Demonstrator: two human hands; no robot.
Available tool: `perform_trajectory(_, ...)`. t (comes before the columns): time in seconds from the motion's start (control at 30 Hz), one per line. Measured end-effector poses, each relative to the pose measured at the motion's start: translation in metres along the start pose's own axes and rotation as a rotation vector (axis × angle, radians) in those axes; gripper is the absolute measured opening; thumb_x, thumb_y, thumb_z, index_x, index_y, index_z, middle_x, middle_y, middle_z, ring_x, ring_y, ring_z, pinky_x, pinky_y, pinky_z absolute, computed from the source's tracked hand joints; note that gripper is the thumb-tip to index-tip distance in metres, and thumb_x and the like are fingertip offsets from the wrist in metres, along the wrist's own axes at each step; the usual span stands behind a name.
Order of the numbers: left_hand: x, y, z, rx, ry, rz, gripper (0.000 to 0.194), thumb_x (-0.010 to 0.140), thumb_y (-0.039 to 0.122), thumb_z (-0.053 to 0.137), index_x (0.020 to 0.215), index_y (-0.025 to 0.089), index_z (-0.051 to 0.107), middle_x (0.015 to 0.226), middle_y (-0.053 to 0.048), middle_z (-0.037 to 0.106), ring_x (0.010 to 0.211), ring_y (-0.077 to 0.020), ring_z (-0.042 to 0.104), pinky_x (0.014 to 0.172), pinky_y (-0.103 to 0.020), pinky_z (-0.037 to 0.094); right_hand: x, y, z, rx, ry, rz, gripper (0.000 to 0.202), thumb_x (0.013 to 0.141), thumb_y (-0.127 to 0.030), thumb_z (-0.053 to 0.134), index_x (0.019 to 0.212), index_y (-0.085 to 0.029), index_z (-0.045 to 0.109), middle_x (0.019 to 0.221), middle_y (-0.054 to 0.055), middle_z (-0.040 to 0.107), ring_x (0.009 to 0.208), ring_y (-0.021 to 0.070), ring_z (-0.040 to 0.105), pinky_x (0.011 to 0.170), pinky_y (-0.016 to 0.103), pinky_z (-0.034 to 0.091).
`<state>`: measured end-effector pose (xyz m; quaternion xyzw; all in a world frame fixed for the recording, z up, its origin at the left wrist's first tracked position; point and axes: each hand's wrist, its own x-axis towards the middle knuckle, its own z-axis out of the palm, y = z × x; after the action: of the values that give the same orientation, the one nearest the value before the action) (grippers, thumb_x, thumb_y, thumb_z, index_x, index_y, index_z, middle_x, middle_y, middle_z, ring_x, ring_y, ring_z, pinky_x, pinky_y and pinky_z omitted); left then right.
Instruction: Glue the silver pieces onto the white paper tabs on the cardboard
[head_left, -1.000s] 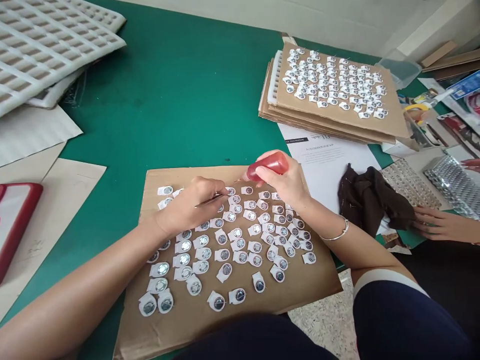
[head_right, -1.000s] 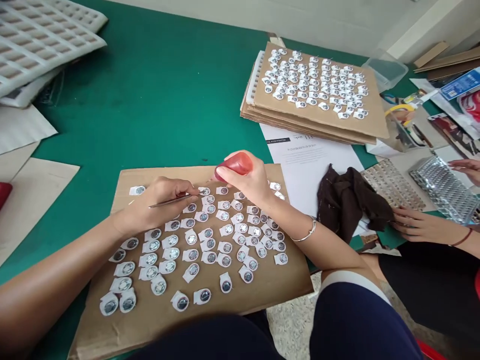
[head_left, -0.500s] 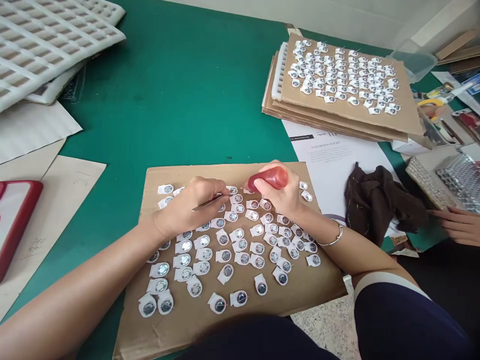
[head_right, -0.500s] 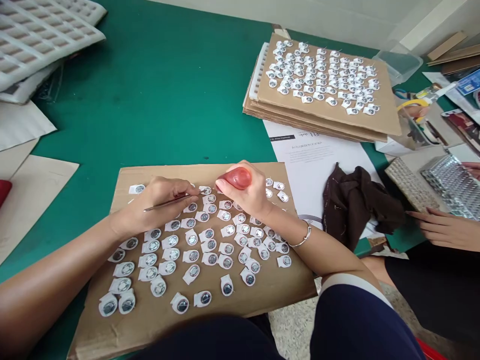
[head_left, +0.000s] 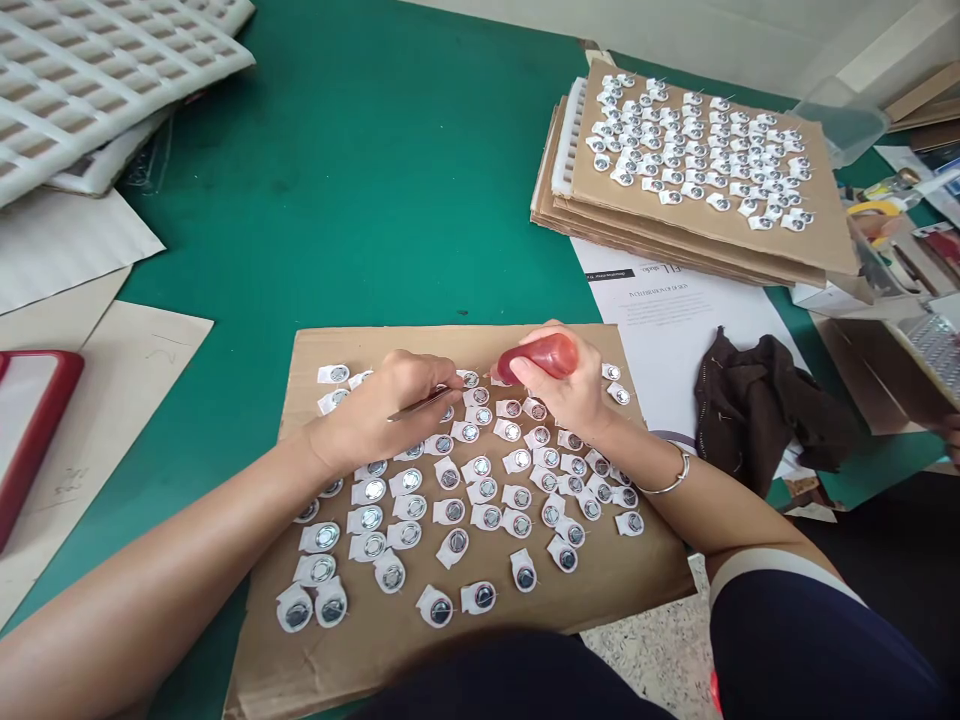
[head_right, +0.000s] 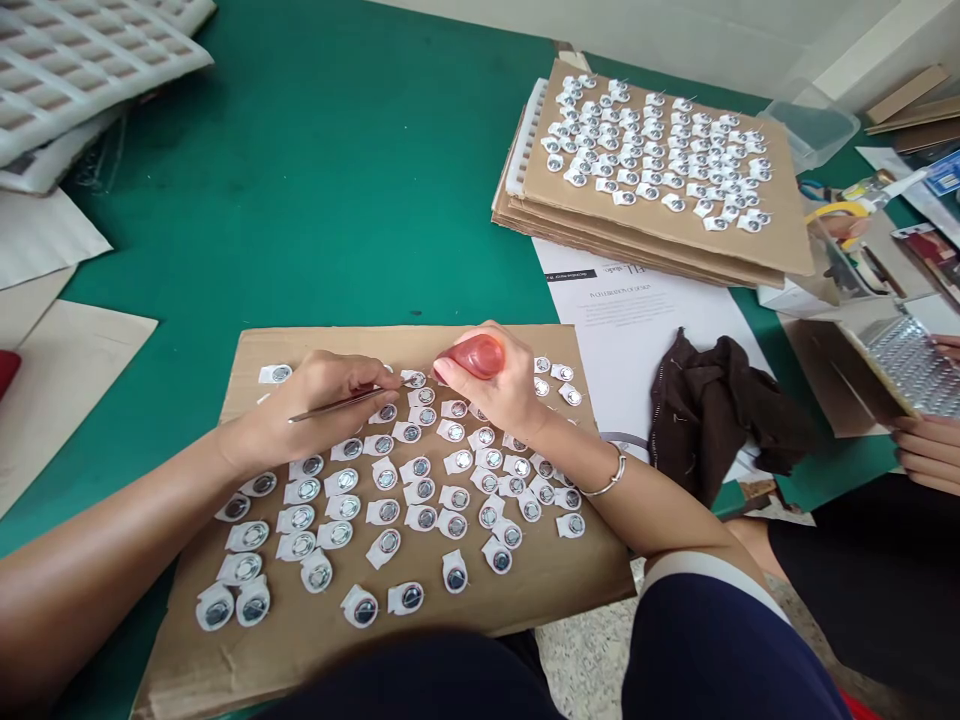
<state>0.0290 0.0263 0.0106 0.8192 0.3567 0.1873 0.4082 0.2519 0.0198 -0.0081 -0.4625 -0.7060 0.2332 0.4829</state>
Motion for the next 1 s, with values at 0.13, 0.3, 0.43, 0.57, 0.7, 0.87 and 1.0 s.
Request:
perform_trajectory(0.13, 0.0006, 0.0006, 0.0002, 0.004, 0.009, 0.010, 0.015, 0.081, 0.009, 0.050, 0.086, 0.014, 0.064, 0.069, -0.002, 0.062, 0.058, -0.0098, 0.052, 0.052, -0.026, 0.036, -0.0004, 0.0003, -0.0007, -0.016, -0.005, -0.034, 0.015, 0.074, -0.029, 0.069, 0.080, -0.022, 0.057, 0.075, 0.000, 0.063, 0.070, 0.0139, 0.057, 0.066, 0.033, 0.049)
perform_trajectory(0.3, 0.0013, 0.0007, 0.0000, 0.024, 0.012, 0.015, 0.016, 0.082, 0.010, 0.050, 0.088, 0.014, 0.064, 0.070, -0.002, 0.063, 0.059, -0.0100, 0.053, 0.052, -0.025, 0.036, -0.0032, 0.0008, -0.0016, -0.036, -0.044, -0.107, 0.022, 0.071, -0.028, 0.072, 0.086, -0.022, 0.057, 0.080, 0.000, 0.061, 0.074, 0.0144, 0.058, 0.067, 0.033, 0.050)
perform_trajectory(0.43, 0.0015, 0.0008, 0.0000, 0.038, 0.010, 0.014, 0.015, 0.082, 0.010, 0.050, 0.086, 0.015, 0.064, 0.068, -0.001, 0.061, 0.057, -0.0090, 0.051, 0.052, -0.024, 0.036, -0.0043, -0.0002, -0.0023, -0.029, -0.058, -0.132, 0.023, 0.071, -0.026, 0.072, 0.087, -0.021, 0.057, 0.080, 0.001, 0.061, 0.074, 0.0144, 0.059, 0.067, 0.033, 0.050)
perform_trajectory(0.57, 0.0015, 0.0010, 0.0004, 0.035, 0.008, 0.005, 0.015, 0.083, 0.011, 0.050, 0.084, 0.015, 0.064, 0.066, 0.000, 0.060, 0.056, -0.0089, 0.050, 0.052, -0.024, 0.035, -0.0039, -0.0025, -0.0027, -0.029, -0.066, -0.129, 0.022, 0.072, -0.026, 0.072, 0.087, -0.021, 0.056, 0.080, 0.001, 0.060, 0.074, 0.0144, 0.058, 0.067, 0.033, 0.050)
perform_trajectory(0.7, 0.0019, 0.0006, 0.0007, 0.034, 0.015, 0.013, 0.014, 0.083, 0.011, 0.050, 0.081, 0.015, 0.063, 0.063, 0.001, 0.058, 0.054, -0.0083, 0.047, 0.051, -0.024, 0.033, -0.0040, -0.0042, -0.0022, -0.015, -0.080, -0.124, 0.022, 0.071, -0.024, 0.072, 0.086, -0.021, 0.056, 0.079, 0.001, 0.060, 0.073, 0.0141, 0.058, 0.066, 0.032, 0.049)
perform_trajectory(0.87, 0.0015, 0.0004, 0.0004, 0.038, 0.008, 0.012, 0.015, 0.083, 0.011, 0.049, 0.083, 0.015, 0.063, 0.065, 0.000, 0.059, 0.054, -0.0087, 0.048, 0.051, -0.024, 0.034, -0.0035, -0.0035, -0.0025, -0.032, -0.076, -0.120, 0.021, 0.072, -0.025, 0.071, 0.087, -0.021, 0.056, 0.080, 0.001, 0.060, 0.074, 0.0143, 0.058, 0.067, 0.033, 0.050)
perform_trajectory(1.0, 0.0012, 0.0002, 0.0001, 0.034, 0.002, 0.003, 0.016, 0.083, 0.012, 0.048, 0.085, 0.015, 0.063, 0.066, -0.001, 0.061, 0.055, -0.0095, 0.050, 0.051, -0.024, 0.035, -0.0028, -0.0025, -0.0027, -0.038, -0.073, -0.118, 0.021, 0.073, -0.026, 0.071, 0.087, -0.022, 0.056, 0.080, 0.001, 0.060, 0.074, 0.0146, 0.058, 0.067, 0.033, 0.050)
